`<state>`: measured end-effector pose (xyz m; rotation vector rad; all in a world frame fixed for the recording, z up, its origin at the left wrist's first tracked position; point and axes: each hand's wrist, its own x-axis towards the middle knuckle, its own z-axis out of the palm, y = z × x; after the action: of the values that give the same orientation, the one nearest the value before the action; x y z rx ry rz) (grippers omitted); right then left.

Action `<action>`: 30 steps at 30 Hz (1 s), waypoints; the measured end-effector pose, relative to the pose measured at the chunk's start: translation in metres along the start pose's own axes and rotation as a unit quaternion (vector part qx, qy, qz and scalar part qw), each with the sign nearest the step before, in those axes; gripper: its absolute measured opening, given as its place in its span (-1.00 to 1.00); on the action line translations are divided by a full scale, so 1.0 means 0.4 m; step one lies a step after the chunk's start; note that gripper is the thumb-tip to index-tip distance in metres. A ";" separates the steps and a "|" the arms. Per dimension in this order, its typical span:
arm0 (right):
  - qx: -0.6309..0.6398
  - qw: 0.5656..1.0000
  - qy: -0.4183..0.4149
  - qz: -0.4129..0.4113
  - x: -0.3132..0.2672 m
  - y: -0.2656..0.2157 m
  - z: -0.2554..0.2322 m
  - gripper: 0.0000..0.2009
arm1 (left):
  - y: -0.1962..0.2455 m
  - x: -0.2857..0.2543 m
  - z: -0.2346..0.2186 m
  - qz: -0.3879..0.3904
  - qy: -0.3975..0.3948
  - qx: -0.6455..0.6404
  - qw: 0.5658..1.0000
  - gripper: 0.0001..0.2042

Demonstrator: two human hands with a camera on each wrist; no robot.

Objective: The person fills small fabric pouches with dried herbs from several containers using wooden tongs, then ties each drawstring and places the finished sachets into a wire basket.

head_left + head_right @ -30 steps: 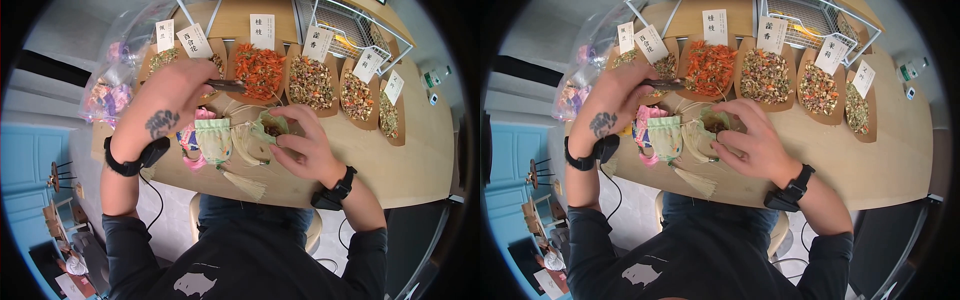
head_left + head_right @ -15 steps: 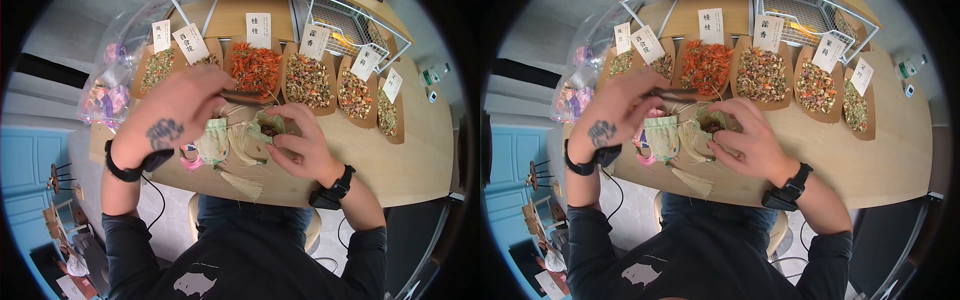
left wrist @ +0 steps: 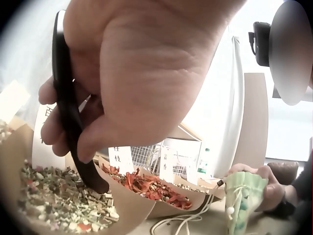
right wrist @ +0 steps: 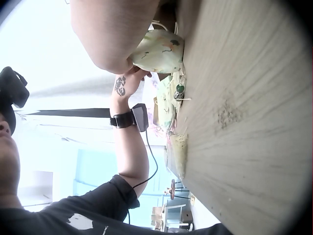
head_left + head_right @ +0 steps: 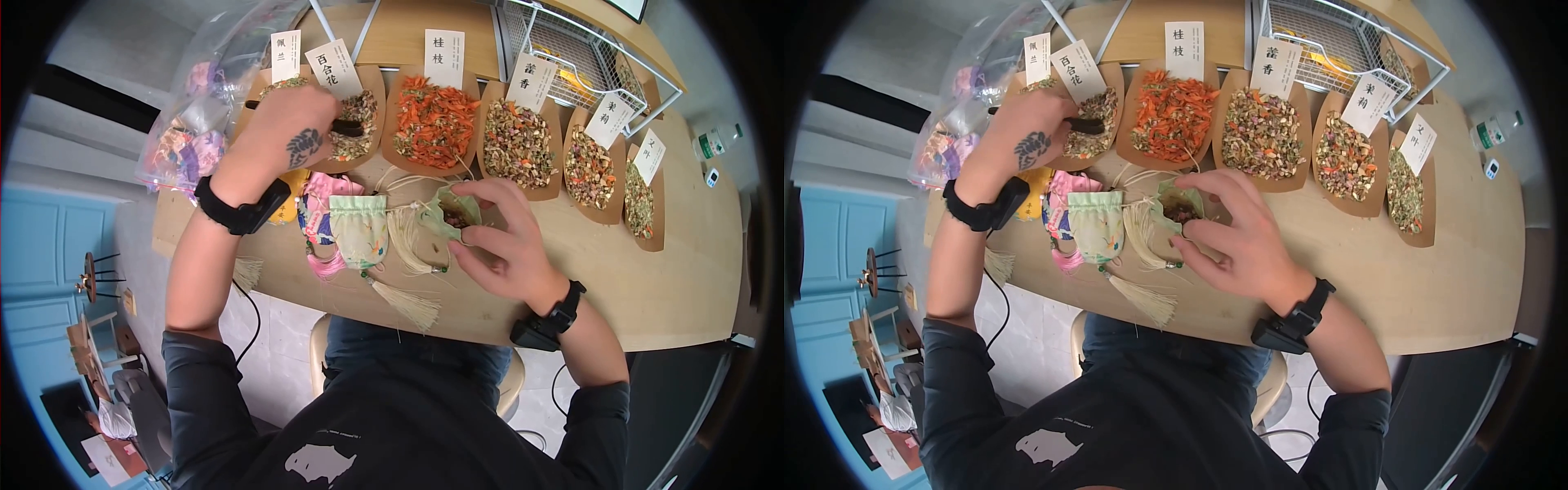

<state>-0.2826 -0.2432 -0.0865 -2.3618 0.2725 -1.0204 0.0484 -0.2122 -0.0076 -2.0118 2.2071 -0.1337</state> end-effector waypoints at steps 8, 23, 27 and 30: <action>-0.007 1.000 -0.006 -0.003 0.002 -0.002 0.000 -0.86 | -0.011 0.063 0.016 -0.001 0.092 -0.003 0.996 -0.79; -0.004 1.000 -0.010 0.003 -0.001 -0.001 -0.003 -0.87 | -0.027 -0.037 0.003 0.009 0.005 -0.115 0.993 -0.74; -0.006 1.000 -0.009 0.007 -0.002 -0.002 -0.004 -0.87 | -0.071 -0.036 0.020 -0.081 0.028 -0.118 0.989 -0.76; -0.006 1.000 -0.009 0.004 0.001 -0.002 -0.001 -0.87 | -0.085 -0.033 0.026 -0.111 0.008 -0.113 0.987 -0.77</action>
<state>-0.2825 -0.2428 -0.0855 -2.3773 0.2831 -0.9957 0.0848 -0.2020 -0.0113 -2.3807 2.0835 0.0815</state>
